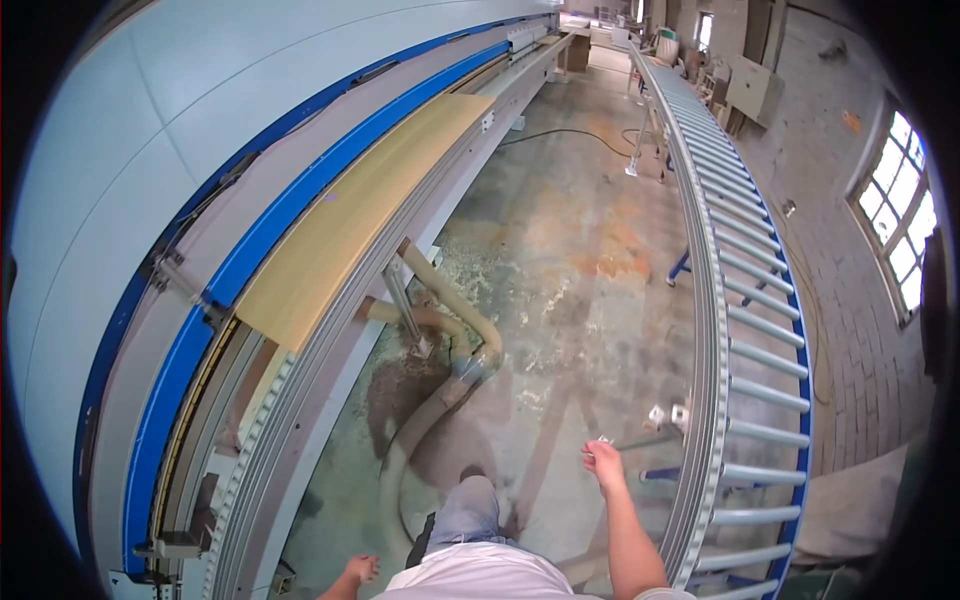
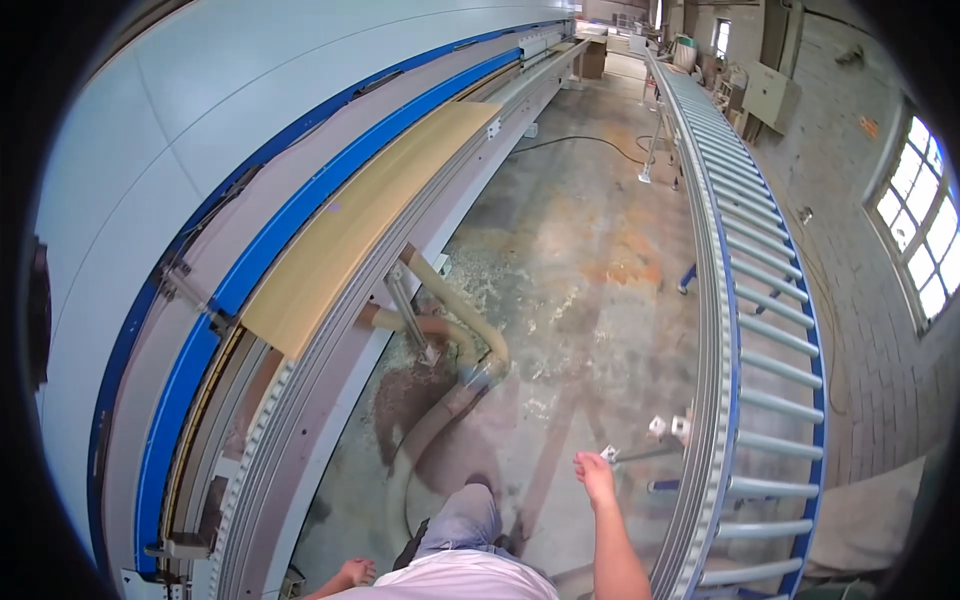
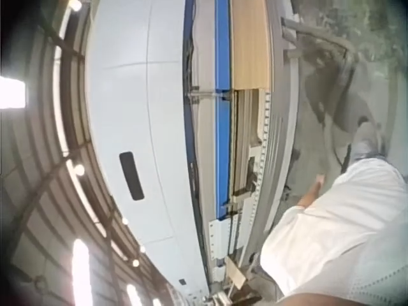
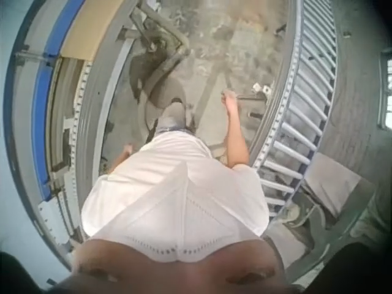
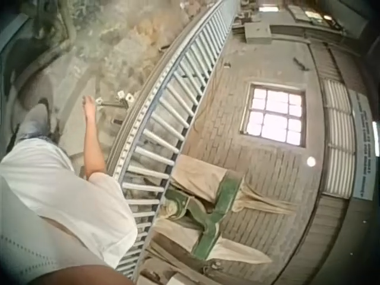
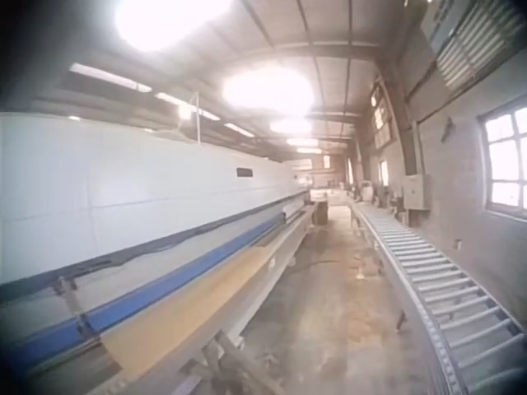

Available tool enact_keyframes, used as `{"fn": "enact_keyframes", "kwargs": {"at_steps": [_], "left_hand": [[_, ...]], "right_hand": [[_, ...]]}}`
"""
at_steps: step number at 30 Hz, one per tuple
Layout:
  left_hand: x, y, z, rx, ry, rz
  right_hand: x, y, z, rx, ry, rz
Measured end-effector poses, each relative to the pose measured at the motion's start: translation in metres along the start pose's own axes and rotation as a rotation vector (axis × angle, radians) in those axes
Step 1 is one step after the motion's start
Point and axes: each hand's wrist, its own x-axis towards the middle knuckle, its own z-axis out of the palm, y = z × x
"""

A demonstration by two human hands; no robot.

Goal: Manually handling, aligning, and assembling large wooden furniture panels on a production line.

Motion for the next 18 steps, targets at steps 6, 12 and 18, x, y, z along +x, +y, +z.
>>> {"fn": "enact_keyframes", "kwargs": {"at_steps": [6,12,18], "left_hand": [[0.078,0.181,0.108,0.674,-0.187,0.522],[0.120,0.502,0.272,0.833,0.163,0.478],[0.090,0.838,0.480,0.698,-0.014,0.837]], "right_hand": [[0.190,-0.032,-0.017,-0.127,0.091,0.027],[0.265,0.030,-0.067,-0.879,-0.047,0.244],[0.344,0.020,-0.114,0.013,0.205,0.617]]}}
